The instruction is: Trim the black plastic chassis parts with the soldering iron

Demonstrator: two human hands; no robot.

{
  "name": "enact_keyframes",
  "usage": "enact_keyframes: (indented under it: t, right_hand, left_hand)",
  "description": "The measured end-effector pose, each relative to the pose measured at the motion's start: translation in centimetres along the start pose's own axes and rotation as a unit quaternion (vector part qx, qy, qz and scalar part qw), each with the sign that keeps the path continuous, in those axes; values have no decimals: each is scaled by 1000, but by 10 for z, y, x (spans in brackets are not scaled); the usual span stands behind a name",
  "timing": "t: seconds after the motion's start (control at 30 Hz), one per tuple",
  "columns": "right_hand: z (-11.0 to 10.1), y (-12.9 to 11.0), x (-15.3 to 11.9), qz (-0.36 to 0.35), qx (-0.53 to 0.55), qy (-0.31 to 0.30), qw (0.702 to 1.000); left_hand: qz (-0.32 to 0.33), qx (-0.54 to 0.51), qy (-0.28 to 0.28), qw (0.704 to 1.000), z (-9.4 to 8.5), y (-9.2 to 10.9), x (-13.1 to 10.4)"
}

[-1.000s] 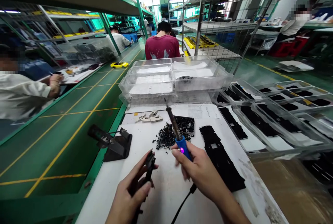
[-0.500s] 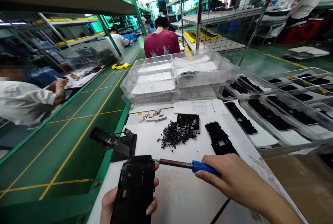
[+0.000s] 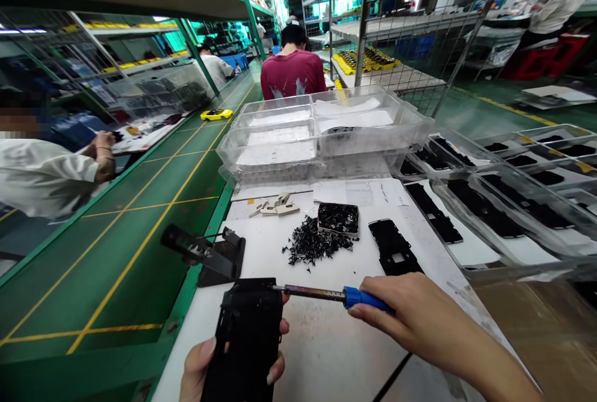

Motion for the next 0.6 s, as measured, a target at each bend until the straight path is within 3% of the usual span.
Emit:
enact_keyframes:
  t: [0.37, 0.6]
  right_hand:
    - [-3, -5, -5, -14, 8, -2, 1000]
    - [-5, -7, -9, -18, -11, 5, 1000]
  left_hand:
    - [-29, -6, -39, 999, 1, -7, -4]
    - [-41, -7, -18, 999, 1, -8, -4]
Point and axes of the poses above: each hand's wrist, its own x-axis towards the middle knuckle, its own z-axis out of the palm, y = z × x, the point moved 10 cm from there along x, towards the middle knuckle, and after that the axes turned 10 degrees about -y, right-handed, at the moved point
